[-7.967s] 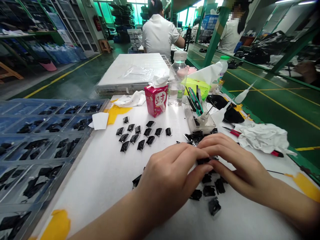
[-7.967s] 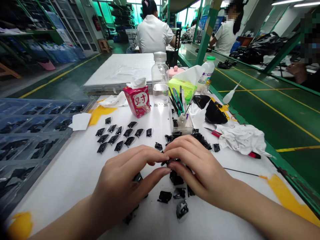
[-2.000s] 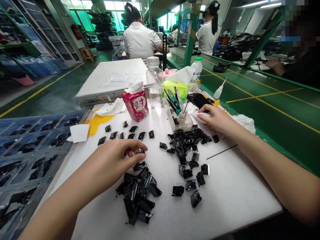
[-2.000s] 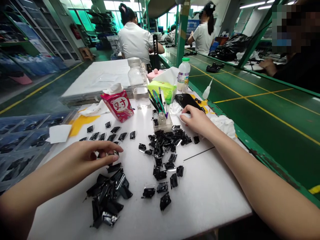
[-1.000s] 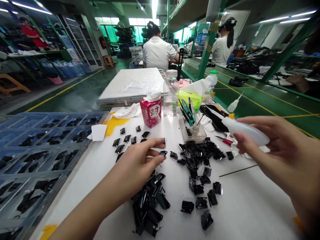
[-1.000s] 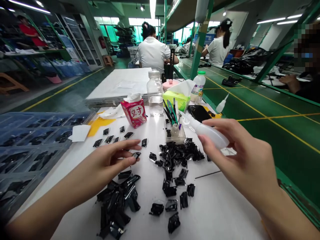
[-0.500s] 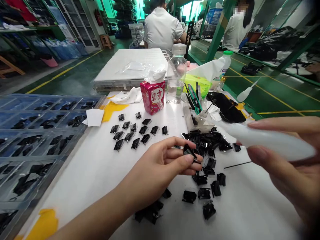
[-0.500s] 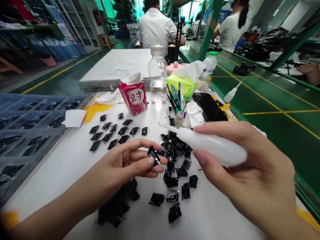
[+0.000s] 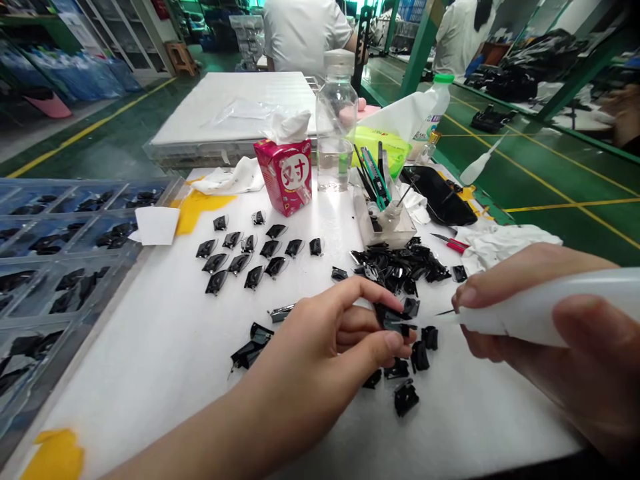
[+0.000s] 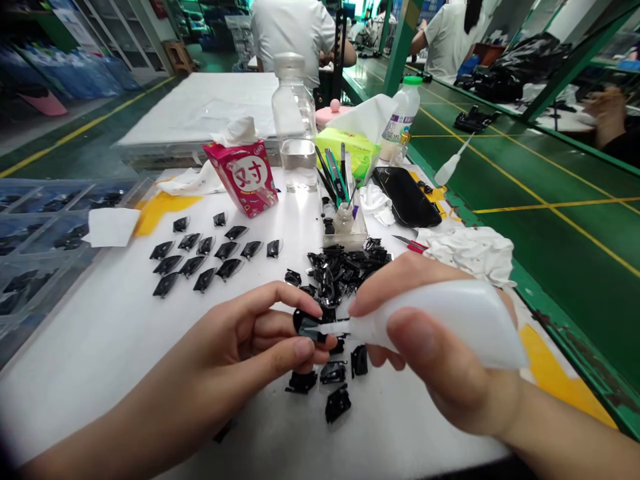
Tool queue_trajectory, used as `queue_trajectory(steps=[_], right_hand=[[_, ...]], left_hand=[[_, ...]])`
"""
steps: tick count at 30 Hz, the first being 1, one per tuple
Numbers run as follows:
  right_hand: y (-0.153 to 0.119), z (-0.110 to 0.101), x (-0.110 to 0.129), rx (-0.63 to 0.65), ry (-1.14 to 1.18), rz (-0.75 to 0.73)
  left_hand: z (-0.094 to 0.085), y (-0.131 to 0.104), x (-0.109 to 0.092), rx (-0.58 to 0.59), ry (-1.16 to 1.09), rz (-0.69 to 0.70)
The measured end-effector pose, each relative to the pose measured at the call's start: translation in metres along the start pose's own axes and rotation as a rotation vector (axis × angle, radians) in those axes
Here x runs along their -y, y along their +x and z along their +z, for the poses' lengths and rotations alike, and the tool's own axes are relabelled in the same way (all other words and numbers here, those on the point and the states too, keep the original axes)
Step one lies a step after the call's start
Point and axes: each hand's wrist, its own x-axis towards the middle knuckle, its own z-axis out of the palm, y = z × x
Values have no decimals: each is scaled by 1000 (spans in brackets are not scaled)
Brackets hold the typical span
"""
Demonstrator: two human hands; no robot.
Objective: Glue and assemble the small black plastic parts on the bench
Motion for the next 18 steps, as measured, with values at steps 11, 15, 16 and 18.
queue_trajectory(steps=[11, 15, 16, 18], right_hand=[[-3, 3, -2, 26, 275, 111], [-3, 2, -4, 44, 272, 111], [-4, 1, -4, 48, 274, 116], [-4, 0, -4, 59, 281, 116]], left_hand=[[2, 1, 2, 15, 10, 15], [2, 0, 2, 18, 3, 7], [1, 0, 2, 19, 1, 7], [1, -1, 1, 21, -3, 4]])
